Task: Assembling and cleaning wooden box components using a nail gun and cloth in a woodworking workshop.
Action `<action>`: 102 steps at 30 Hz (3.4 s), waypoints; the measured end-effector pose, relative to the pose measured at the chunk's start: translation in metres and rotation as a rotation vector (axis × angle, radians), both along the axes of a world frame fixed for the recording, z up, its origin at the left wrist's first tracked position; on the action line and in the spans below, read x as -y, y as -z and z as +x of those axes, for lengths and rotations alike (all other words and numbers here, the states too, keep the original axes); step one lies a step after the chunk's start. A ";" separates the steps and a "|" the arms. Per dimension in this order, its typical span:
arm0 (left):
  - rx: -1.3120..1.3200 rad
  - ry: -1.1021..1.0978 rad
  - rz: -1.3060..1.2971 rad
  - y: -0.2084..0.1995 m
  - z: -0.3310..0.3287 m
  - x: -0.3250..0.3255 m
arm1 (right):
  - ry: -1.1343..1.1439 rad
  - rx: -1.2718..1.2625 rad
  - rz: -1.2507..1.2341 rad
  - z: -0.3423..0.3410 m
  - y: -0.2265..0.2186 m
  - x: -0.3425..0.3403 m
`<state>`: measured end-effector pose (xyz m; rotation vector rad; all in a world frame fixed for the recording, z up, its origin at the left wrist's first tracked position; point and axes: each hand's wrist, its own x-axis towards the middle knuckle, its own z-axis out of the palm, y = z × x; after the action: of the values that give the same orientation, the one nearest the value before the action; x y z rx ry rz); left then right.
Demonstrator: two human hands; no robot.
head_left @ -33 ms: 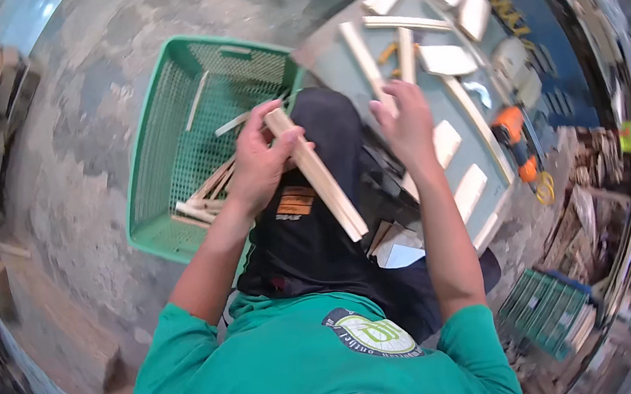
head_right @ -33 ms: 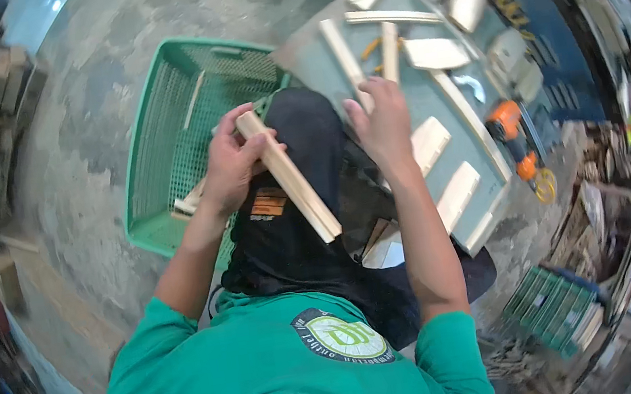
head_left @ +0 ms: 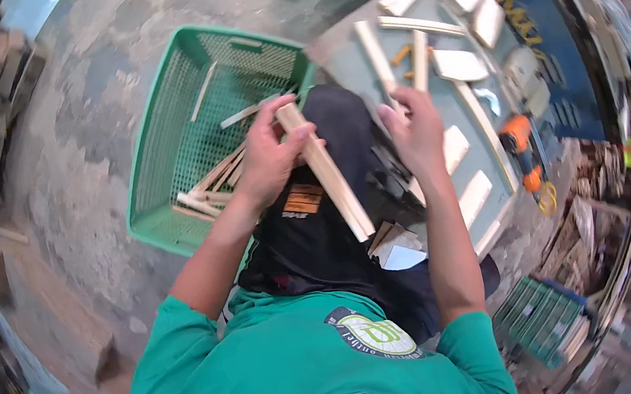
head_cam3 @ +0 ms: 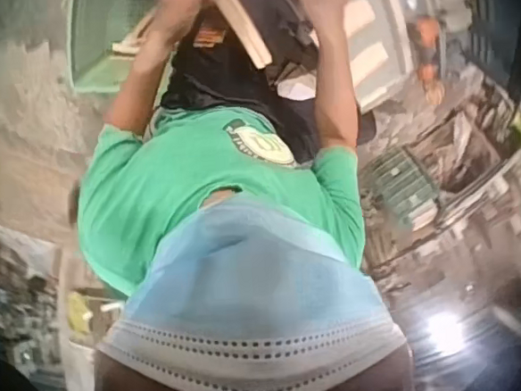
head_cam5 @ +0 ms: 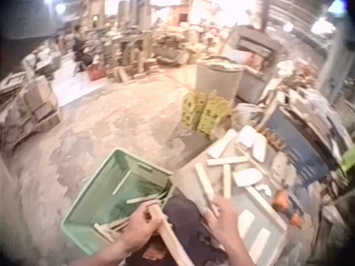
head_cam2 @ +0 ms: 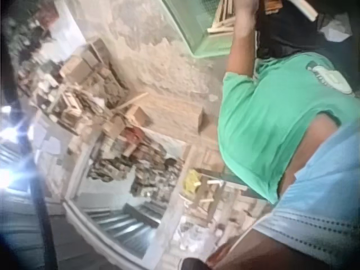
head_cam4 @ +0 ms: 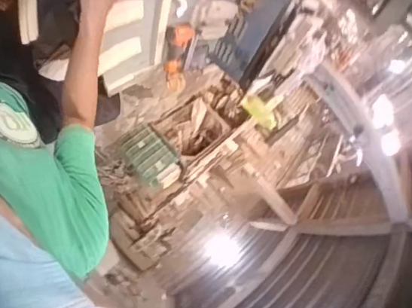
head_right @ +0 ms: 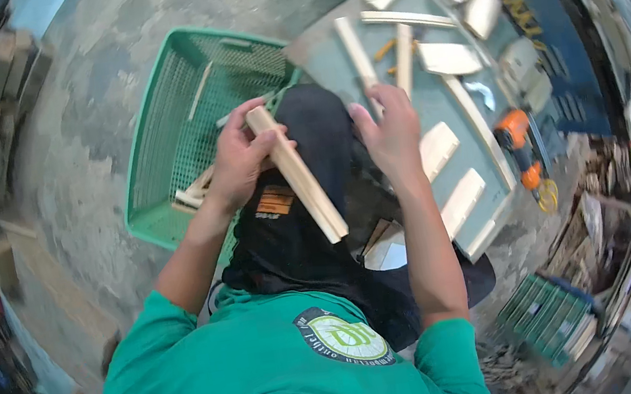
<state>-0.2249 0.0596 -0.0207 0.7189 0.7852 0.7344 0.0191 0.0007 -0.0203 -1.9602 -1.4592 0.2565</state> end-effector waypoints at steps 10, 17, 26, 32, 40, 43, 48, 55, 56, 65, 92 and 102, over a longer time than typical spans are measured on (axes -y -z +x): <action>0.105 0.004 0.363 0.019 0.007 -0.007 | -0.043 -0.858 -0.372 -0.092 -0.047 0.055; -0.186 -0.391 0.033 0.137 -0.086 -0.045 | -0.159 -0.388 -0.392 -0.120 -0.040 0.100; -1.337 0.196 0.093 0.384 -0.165 0.023 | -0.044 -0.320 -0.303 -0.133 -0.029 0.083; -1.160 0.392 -0.110 0.407 -0.093 0.028 | -0.100 -0.390 -0.329 -0.128 -0.022 0.072; -1.574 -0.476 -0.722 0.405 -0.122 0.046 | -0.110 -0.475 -0.392 -0.126 -0.024 0.060; -1.761 -0.552 -0.816 0.393 -0.161 0.046 | -0.126 -0.440 -0.401 -0.125 -0.024 0.060; -1.444 -0.557 -0.978 0.416 -0.205 0.043 | -0.119 -0.446 -0.393 -0.127 -0.024 0.058; -1.282 -0.439 -0.666 0.431 -0.199 0.038 | -0.107 -0.455 -0.392 -0.130 -0.024 0.058; -1.269 -0.421 -0.670 0.431 -0.191 0.035 | -0.105 -0.453 -0.393 -0.131 -0.024 0.058; -1.363 -0.507 -0.541 0.450 -0.169 0.020 | -0.156 -0.235 -0.360 -0.121 -0.020 0.057; -0.688 -0.447 0.759 0.158 0.040 -0.162 | -0.213 -0.422 -0.161 -0.104 -0.017 0.048; -0.695 0.209 1.578 0.058 0.193 -0.207 | -0.228 -0.407 -0.105 -0.100 -0.018 0.053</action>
<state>-0.0317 0.2670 -0.0783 2.5334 0.5923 0.8351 -0.0812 -0.0527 -0.0028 -1.6903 -1.4129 0.7987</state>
